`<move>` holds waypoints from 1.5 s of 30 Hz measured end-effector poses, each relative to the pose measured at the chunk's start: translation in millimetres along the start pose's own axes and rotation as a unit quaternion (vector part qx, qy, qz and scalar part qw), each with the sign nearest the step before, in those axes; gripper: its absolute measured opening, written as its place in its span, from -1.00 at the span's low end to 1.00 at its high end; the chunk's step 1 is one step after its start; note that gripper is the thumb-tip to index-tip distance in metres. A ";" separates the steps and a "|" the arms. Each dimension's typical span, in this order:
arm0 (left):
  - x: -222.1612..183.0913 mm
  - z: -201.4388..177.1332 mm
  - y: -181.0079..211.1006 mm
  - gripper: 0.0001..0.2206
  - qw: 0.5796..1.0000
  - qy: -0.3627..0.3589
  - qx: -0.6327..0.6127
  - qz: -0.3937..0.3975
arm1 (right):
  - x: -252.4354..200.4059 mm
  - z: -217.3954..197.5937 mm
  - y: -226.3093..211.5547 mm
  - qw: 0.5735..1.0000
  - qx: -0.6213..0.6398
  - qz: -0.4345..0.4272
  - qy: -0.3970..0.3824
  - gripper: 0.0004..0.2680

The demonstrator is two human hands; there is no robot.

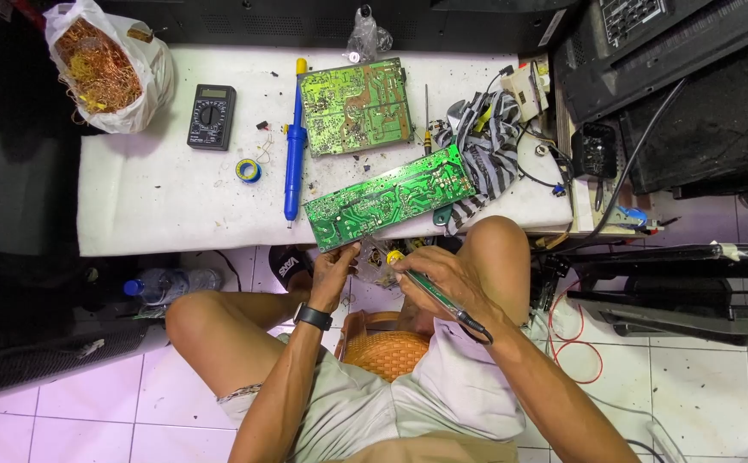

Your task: The person is desoldering components from a green circuit board using a soldering iron and a desoldering pump on a repair bench.

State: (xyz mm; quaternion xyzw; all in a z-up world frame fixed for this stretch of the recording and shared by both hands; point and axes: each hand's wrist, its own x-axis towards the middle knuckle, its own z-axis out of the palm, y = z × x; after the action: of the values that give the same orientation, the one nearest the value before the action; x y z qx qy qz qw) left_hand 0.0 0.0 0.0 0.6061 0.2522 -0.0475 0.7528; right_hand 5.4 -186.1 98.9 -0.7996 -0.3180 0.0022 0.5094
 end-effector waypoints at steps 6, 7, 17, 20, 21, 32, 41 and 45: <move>-4.0 1.9 9.5 -0.87 1.000 0.002 0.003 0.008 | -4.8 5.3 4.4 1.000 0.018 -0.016 0.014 -0.89; -3.8 -0.3 8.4 -0.87 1.000 0.002 0.003 0.008 | -5.8 5.9 5.2 1.000 0.018 -0.017 0.014 -0.89; -14.2 -2.1 49.6 -0.83 0.996 0.087 0.002 -0.034 | -6.6 8.6 5.4 0.999 -0.012 -0.028 0.023 -0.90; -10.7 0.5 41.8 -0.82 0.994 0.093 -0.013 -0.050 | -6.6 7.8 6.2 0.999 -0.024 -0.023 0.012 -0.89; -8.7 3.3 36.4 -0.82 0.994 0.088 -0.027 -0.059 | -6.1 7.2 6.6 0.999 -0.031 -0.019 0.004 -0.88; 6.5 -17.8 20.1 -0.75 0.996 0.016 0.008 -0.092 | -7.6 5.3 2.5 0.999 -0.050 0.006 -0.006 -0.90; 9.6 -19.3 29.2 -0.69 0.993 0.016 -0.004 -0.114 | -7.4 8.7 9.0 0.999 -0.034 -0.011 0.002 -0.89; 16.7 -24.9 16.9 -0.71 0.993 0.011 -0.007 -0.119 | -8.7 9.3 11.7 0.999 -0.049 -0.002 -0.007 -0.88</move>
State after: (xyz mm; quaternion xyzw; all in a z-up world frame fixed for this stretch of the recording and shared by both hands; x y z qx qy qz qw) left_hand 12.8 31.6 4.3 0.5670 0.3313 -0.1278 0.7432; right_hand 1.4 -186.3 82.1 -0.8230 -0.3229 -0.0092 0.4672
